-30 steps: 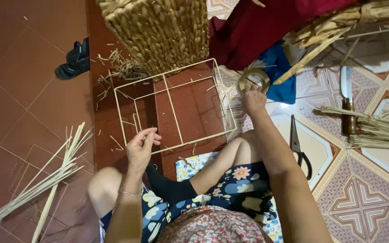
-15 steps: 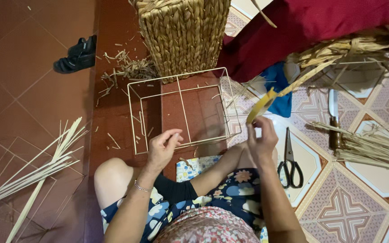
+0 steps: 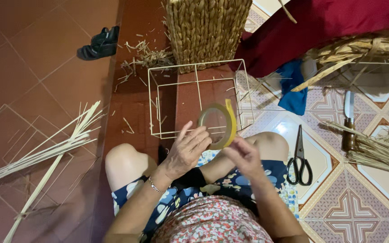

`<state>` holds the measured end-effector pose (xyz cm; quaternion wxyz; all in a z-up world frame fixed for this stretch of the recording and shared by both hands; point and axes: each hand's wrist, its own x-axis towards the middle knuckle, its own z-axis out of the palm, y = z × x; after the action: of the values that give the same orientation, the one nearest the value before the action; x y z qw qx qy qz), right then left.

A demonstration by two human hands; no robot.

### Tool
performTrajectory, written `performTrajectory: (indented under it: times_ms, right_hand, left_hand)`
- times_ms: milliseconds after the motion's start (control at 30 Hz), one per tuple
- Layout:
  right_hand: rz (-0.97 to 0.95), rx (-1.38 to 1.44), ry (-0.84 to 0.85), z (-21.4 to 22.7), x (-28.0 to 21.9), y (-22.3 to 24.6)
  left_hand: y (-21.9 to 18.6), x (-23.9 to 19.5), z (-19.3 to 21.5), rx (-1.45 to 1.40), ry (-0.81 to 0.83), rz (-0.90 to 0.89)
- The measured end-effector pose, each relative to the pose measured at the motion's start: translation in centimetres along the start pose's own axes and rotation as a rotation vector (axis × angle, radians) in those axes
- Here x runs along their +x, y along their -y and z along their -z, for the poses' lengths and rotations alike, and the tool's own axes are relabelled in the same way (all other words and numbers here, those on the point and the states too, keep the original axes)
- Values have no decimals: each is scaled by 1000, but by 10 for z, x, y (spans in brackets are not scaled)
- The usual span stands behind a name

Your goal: The person sits on the floor and weaves thin dried palm strips around a rectangular wire frame. They repeatedly wrap the strips around the frame edges and crossbars, adjusting tension and position by hand.

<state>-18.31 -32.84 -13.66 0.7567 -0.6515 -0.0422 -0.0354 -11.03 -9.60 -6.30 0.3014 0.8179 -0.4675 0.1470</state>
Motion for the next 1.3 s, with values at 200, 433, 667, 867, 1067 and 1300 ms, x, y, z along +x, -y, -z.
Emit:
performTrajectory:
  times_ms: [200,433,667,867,1067,1300]
  right_hand:
    - [-113,35,-202,41,24,20]
    - [-241,6,-112,43,28,12]
    - [-236,133,-139,55,22,-15]
    - [-153,110,-322,39,7,-52]
    - [82,-104,-579,50,7,-74]
    - [3,-130,-792,77,32,-107]
  left_hand:
    - [-14,-19,6,-49,81,-43]
    - [-24,-26,8,-16,182,-98]
    - [-21,-35,0,-97,213,-15]
    - [-17,-51,-30,-404,186,198]
    - [0,-52,-56,-753,240,526]
    - [23,-31,-86,-770,201,780]
